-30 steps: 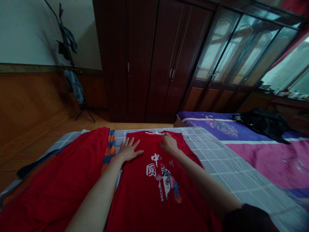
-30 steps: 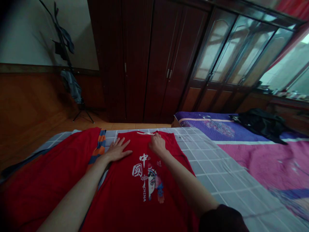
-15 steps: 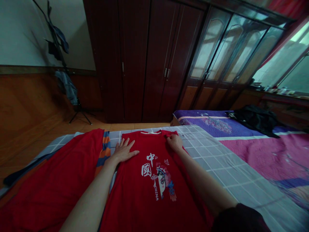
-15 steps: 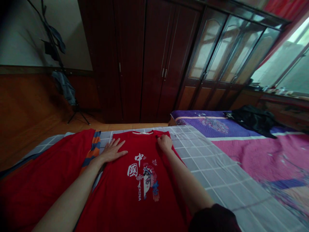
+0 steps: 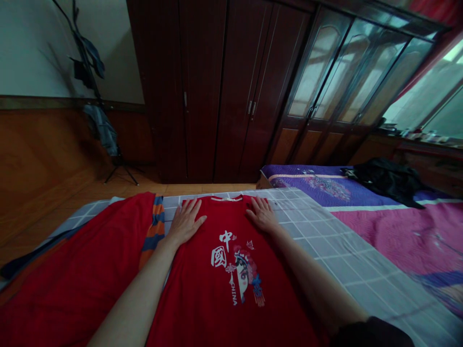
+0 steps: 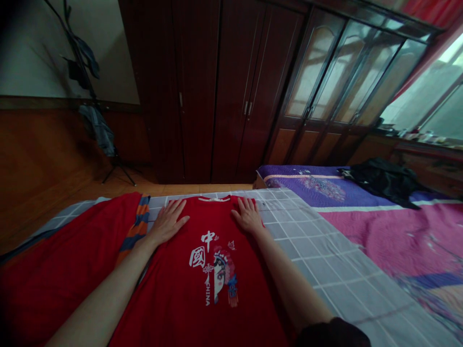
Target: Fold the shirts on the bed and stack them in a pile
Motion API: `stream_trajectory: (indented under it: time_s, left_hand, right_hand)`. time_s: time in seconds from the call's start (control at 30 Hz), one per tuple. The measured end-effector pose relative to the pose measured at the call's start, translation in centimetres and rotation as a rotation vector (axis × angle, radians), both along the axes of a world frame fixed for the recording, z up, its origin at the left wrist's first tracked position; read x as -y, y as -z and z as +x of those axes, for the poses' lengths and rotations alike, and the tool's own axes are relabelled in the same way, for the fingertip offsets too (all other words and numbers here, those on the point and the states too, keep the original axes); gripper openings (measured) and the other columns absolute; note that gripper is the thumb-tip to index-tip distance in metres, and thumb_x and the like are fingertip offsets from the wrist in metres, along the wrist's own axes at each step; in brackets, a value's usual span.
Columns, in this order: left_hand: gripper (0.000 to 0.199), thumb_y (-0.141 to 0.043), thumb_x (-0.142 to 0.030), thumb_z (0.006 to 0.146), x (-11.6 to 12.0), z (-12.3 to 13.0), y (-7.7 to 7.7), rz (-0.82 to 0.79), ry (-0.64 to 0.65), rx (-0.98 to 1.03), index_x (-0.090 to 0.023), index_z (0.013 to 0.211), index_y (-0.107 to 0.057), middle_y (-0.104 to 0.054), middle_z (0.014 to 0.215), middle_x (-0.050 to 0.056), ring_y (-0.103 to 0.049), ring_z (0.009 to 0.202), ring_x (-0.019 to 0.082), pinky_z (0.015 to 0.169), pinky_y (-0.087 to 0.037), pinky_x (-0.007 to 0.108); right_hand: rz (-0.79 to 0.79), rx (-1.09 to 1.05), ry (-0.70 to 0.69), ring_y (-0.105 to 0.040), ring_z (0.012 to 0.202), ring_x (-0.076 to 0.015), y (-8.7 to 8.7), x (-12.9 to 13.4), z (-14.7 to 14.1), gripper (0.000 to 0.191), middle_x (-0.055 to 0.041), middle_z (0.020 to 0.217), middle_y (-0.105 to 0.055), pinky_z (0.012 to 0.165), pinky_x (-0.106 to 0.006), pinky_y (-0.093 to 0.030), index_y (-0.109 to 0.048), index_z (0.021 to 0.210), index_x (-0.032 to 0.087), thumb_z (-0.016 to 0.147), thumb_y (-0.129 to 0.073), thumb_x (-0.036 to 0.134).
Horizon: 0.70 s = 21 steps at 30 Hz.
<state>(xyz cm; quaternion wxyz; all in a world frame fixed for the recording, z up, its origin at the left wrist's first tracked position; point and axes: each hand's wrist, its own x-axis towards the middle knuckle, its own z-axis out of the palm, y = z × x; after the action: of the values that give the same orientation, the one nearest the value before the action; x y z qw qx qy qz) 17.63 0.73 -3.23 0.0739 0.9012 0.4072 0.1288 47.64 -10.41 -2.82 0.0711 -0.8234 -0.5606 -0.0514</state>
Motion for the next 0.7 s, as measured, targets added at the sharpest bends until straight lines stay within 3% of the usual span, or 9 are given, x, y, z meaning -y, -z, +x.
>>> stream_trajectory:
  time_s: [0.1,0.3,0.43,0.57,0.7]
  left_hand:
    - [0.068,-0.026,-0.057,0.091,0.1,0.1,0.3,-0.048,0.03,-0.045,-0.02,0.148,-0.022,-0.019,0.154,0.006,-0.011,0.142,0.027,0.112,-0.011,0.05]
    - [0.073,-0.023,-0.064,0.089,-0.5,-0.2,1.1,-0.115,0.003,-0.146,-0.021,0.148,-0.023,-0.018,0.154,0.006,-0.009,0.142,0.031,0.112,-0.011,0.049]
    - [0.072,-0.021,-0.064,0.088,-0.8,-0.2,1.2,-0.11,-0.007,-0.177,-0.024,0.148,-0.021,-0.016,0.155,0.004,-0.007,0.142,0.03,0.112,-0.011,0.048]
    - [0.072,-0.021,-0.064,0.089,-0.8,-0.3,1.2,-0.109,-0.006,-0.203,-0.024,0.148,-0.02,-0.016,0.155,0.003,-0.008,0.142,0.03,0.112,-0.011,0.047]
    - [0.071,-0.02,-0.06,0.09,-0.4,-0.1,0.9,-0.085,-0.026,-0.233,-0.021,0.148,-0.021,-0.017,0.155,0.004,-0.009,0.142,0.031,0.112,-0.012,0.047]
  right_hand:
    - [-0.042,-0.013,-0.061,-0.022,0.138,-0.0279,0.4,-0.3,-0.2,0.065,-0.0089,0.151,-0.028,0.11,-0.045,-0.016,-0.029,0.145,0.023,0.091,-0.034,0.058]
    - [-0.092,-0.031,-0.114,-0.018,0.14,-0.0262,0.4,-0.5,0.1,0.065,-0.008,0.152,-0.024,0.111,-0.046,-0.013,-0.025,0.147,0.023,0.092,-0.033,0.057]
    - [-0.127,-0.046,-0.14,-0.018,0.14,-0.0273,-0.2,1.0,0.2,0.065,-0.0075,0.153,-0.022,0.111,-0.047,-0.015,-0.023,0.147,0.024,0.092,-0.036,0.056]
    - [-0.142,-0.052,-0.172,-0.014,0.14,-0.027,-0.9,6.5,-0.3,0.065,-0.0093,0.153,-0.022,0.112,-0.045,-0.016,-0.026,0.147,0.018,0.093,-0.036,0.053]
    - [-0.139,-0.045,-0.217,-0.015,0.14,-0.0259,-0.7,16.5,-1.4,0.059,-0.0106,0.152,-0.023,0.112,-0.044,-0.021,-0.034,0.144,0.017,0.093,-0.04,0.047]
